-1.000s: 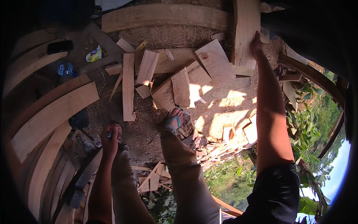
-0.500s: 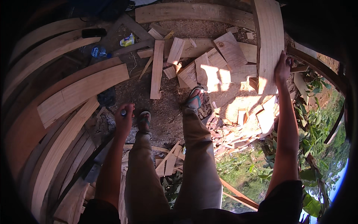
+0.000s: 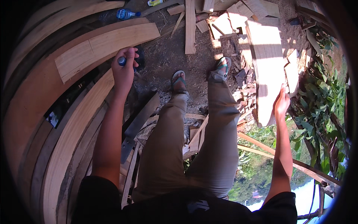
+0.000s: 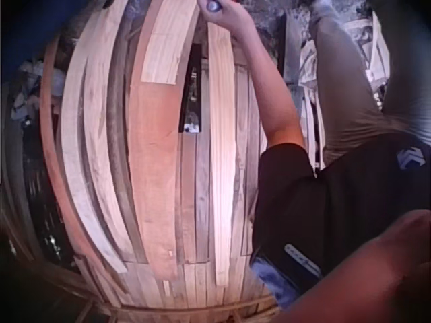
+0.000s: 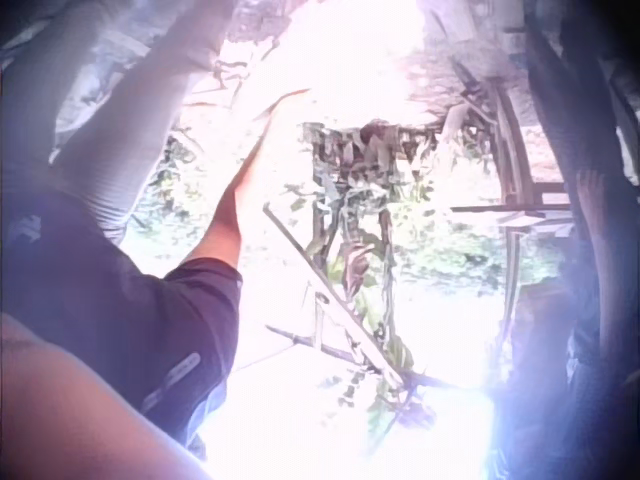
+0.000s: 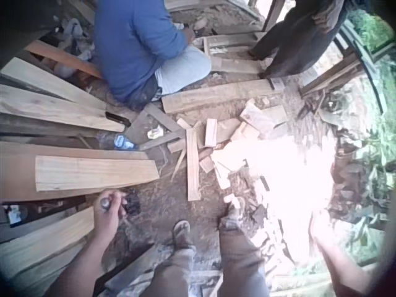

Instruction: The person assembles and chisels pieces of wood, using a hand chisel to carve a notch and fitting wooden blocks together by hand.

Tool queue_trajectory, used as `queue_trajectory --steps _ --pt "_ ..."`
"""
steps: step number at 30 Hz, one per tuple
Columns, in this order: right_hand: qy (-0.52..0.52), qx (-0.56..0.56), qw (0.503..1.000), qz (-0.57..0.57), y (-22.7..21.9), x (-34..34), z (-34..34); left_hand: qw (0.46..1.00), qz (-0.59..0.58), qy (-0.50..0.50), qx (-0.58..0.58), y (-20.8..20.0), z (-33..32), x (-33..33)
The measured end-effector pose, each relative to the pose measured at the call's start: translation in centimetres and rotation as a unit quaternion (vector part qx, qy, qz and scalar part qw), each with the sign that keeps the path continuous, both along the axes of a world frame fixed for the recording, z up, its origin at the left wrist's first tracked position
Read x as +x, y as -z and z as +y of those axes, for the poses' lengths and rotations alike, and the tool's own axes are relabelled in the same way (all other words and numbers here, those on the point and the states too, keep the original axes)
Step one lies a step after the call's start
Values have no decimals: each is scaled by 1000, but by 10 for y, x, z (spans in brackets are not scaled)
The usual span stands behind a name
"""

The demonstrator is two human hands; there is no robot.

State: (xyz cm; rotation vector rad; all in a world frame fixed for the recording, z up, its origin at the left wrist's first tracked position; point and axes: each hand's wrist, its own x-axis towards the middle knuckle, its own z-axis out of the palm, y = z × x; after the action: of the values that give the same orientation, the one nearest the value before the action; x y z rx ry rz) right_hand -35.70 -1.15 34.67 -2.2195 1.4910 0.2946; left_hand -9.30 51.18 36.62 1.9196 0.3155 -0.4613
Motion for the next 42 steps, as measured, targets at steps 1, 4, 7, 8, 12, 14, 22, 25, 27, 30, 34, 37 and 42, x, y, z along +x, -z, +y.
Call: queue_trajectory --steps 1,4,7,8,12,14,22,25,27,30,34,37,42 --pt "-5 -1 1000 -19 8 -11 18 1000 -2 7 -10 0 10 -4" --pt "-20 68 997 23 16 -13 78 999 -3 19 27 -1 29 -25" --pt "50 117 992 17 47 -41 128 999 -3 27 33 -1 31 -45" --pt "9 104 993 -64 75 -72 140 999 -4 30 37 0 29 -51" --pt "92 155 983 43 67 -90 202 997 -29 61 40 7 24 -86" --pt "137 188 972 40 69 -116 221 995 -36 82 42 3 15 -103" --pt "307 199 931 24 72 -182 288 979 -90 180 -19 -17 -86 -150" --pt "353 149 923 30 109 -200 327 964 -82 252 -15 -9 -129 -170" --pt "418 181 890 33 123 -208 351 953 -58 298 -18 9 -143 -182" --pt "480 208 851 42 162 -211 370 934 -32 354 -33 59 -167 -184" --pt "516 224 824 61 200 -222 435 916 -17 401 -15 82 -179 -196" --pt "540 228 809 45 228 -233 492 916 5 401 -13 108 -177 -197" --pt "586 242 773 30 252 -251 564 904 20 427 11 142 -169 -203"
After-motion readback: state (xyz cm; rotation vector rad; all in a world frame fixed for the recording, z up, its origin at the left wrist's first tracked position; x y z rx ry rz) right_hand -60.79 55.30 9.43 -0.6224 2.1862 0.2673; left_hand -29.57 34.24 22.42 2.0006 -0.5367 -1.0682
